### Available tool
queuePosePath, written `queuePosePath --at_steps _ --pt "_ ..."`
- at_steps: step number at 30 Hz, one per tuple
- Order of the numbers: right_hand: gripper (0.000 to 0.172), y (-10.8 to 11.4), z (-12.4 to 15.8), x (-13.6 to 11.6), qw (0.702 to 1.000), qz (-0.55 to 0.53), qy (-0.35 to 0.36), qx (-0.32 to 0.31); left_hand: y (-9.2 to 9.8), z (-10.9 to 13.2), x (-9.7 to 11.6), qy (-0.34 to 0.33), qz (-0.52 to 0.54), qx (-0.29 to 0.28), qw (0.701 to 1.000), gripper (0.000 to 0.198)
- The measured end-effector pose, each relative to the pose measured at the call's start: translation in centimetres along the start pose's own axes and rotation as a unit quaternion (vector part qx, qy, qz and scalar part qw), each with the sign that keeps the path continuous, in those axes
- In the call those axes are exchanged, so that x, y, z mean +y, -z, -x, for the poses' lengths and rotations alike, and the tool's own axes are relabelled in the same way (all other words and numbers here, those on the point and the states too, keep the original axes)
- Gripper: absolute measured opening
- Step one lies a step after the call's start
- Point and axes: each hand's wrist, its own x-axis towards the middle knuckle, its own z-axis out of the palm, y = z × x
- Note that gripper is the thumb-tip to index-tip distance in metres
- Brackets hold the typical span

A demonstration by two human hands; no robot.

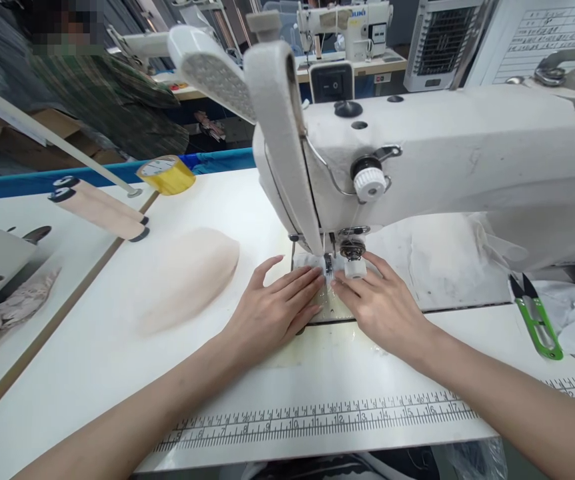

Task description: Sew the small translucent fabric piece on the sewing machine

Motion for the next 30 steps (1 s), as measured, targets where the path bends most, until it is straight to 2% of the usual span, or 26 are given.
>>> queuePosePath --at_steps 10,15,23,27,30 --pt "0.039 0.0 -0.8 0.3 1.000 0.021 -0.014 -0.005 -0.6 -0.7 -1.1 0.008 0.006 -0.010 1.000 0.034" --pt "0.037 0.0 -0.7 0.4 0.999 0.029 -0.020 -0.010 -0.7 -1.0 -1.4 0.031 0.007 -0.032 0.999 0.037" --pt "0.034 0.7 -0.7 0.3 0.999 0.021 -0.024 -0.008 -1.0 -0.9 -1.6 0.054 -0.003 -0.030 0.998 0.039" --pt "0.036 1.0 -0.6 0.5 0.999 0.047 -0.021 0.007 -0.7 -0.8 -1.0 0.060 -0.039 -0.021 0.997 0.038" --pt "0.038 1.0 -0.5 0.6 0.999 0.047 -0.020 0.016 0.2 -0.4 0.5 0.068 -0.071 -0.039 0.994 0.036"
